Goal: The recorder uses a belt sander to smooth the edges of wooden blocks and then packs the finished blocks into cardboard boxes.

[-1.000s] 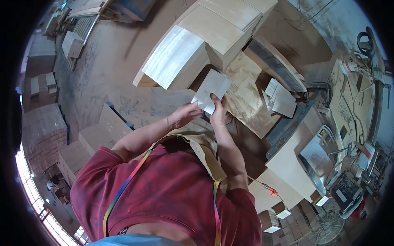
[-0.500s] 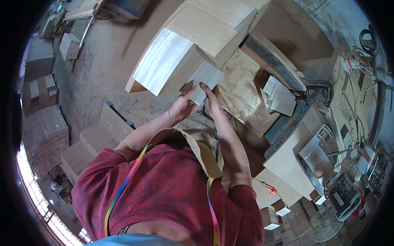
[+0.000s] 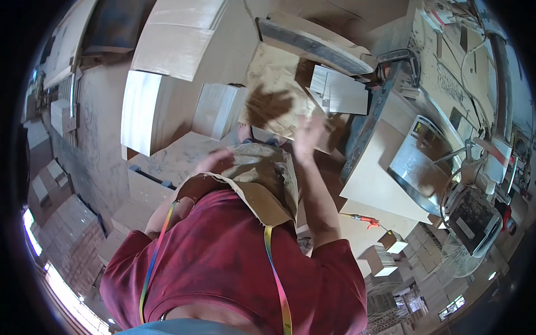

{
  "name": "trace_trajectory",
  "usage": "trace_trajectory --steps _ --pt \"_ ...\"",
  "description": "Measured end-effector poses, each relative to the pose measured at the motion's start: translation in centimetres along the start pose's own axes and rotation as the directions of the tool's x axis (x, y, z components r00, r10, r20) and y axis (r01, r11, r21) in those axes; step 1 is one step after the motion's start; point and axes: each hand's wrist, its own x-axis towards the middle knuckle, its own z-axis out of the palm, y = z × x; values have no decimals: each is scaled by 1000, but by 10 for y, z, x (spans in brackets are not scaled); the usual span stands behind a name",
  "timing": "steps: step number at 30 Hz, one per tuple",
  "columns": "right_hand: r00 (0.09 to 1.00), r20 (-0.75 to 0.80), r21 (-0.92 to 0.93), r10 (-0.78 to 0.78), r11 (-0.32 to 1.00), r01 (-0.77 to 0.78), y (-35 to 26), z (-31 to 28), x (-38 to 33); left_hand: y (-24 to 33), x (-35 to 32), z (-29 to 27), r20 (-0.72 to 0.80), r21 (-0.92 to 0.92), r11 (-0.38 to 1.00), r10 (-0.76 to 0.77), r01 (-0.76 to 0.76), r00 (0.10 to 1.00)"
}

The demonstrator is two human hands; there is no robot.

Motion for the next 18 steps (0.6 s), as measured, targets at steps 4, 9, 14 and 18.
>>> trace_trajectory --steps 4,9,14,18 --pt "927 -295 -535 -233 844 42 57 -71 78 0 20 65 171 407 910 11 -81 985" --pt "958 -270 -733 -94 666 -141 8 -53 126 40 107 162 161 423 890 108 -168 981" --pt "934 -339 -593 115 744 -308 21 -61 126 54 136 231 306 125 956 216 -264 927" --pt "945 -235 -555 228 766 -323 6 -51 107 51 168 240 233 -47 965 260 -257 937"
